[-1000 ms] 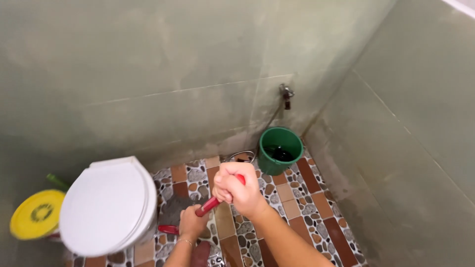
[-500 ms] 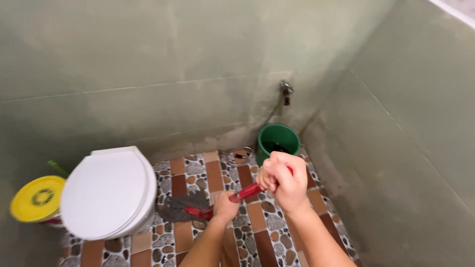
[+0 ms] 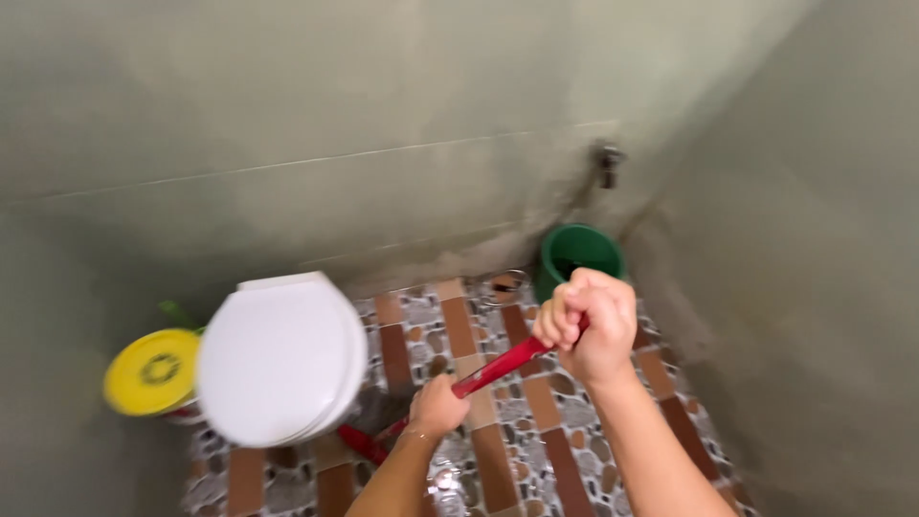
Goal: Scrubbing and mopping a bathroom floor after using water from a bucket and dipper.
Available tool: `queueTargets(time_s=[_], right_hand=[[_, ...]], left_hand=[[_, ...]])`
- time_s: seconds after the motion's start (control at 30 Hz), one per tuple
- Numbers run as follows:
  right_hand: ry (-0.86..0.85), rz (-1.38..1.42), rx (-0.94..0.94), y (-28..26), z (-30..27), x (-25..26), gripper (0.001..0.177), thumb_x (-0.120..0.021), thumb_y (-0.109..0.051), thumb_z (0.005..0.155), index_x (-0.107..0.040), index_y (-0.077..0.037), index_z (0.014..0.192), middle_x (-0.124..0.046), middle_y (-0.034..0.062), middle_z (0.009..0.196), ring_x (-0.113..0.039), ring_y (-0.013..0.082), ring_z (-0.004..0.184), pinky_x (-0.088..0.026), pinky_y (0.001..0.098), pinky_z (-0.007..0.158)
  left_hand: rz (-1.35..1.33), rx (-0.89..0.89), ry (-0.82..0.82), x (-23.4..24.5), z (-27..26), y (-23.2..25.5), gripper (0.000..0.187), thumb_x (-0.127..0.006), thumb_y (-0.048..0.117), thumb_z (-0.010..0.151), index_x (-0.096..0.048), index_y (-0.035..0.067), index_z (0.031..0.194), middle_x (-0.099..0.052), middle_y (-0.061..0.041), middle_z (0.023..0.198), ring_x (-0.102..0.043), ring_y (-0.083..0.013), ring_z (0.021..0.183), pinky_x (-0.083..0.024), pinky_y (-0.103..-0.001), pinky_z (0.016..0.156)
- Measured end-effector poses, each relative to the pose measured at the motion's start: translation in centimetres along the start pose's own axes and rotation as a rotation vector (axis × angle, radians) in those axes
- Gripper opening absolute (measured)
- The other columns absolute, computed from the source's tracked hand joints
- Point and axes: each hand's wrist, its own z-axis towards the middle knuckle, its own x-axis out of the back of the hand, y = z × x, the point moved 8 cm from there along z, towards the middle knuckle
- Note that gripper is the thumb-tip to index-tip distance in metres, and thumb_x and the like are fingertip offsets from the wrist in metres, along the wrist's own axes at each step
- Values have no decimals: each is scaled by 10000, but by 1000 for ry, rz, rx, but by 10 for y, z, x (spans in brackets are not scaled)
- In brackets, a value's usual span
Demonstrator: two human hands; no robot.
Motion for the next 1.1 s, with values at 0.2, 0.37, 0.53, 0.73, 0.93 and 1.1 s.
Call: queueTargets(time_s=[0.2,0.37,0.53,0.73,0.93,1.1], right_hand=[[-63,-25,-138,101,-8,-114,248,-489,-29,878,-436,-40,636,-422,78,464,-400,198,375,-434,403,447],[-245,120,-219,155,-41,-205,283,-484,7,909,-414,-46,641,-431,71,483,-385,182,398,-407,368,445],[-460,179,-349,192,-79,-258,247,-452,10,895,-417,-33,655,-452,79,516,-415,187,444,-427,368,488],[-595,215,-479,190,-103,-275,275,-461,28,924,-404,-38,663,-449,76,550,-407,166,494,-395,340,541],[-547,153,-461,153,-109,-223,308,-456,38,928,-405,-26,632,-442,63,532,-387,152,476,-379,344,523],[-494,121,-403,100,-103,-175,265,-474,33,918,-436,-3,658,-455,61,536,-397,148,484,-379,330,521]], left_hand=[[-60,178,196,75,-45,-142,337,-755,412,780,-746,189,1032,-735,-149,1062,-687,-365,1052,-522,-468,939],[-2,340,304,124,-118,-227,270,-658,435,830,-789,254,982,-778,-110,1026,-716,-322,1048,-522,-446,949],[-42,533,409,134,-178,-296,268,-653,441,842,-795,248,962,-757,-101,1043,-690,-356,1048,-516,-479,928],[-182,537,587,113,-200,-317,212,-686,328,815,-776,153,894,-727,-187,952,-670,-431,979,-534,-517,828],[-286,389,747,77,-191,-270,408,-711,395,903,-705,23,735,-646,-280,803,-587,-514,836,-518,-515,711],[-179,207,747,46,-161,-210,433,-730,389,856,-677,7,660,-649,-267,734,-634,-488,819,-517,-498,656]])
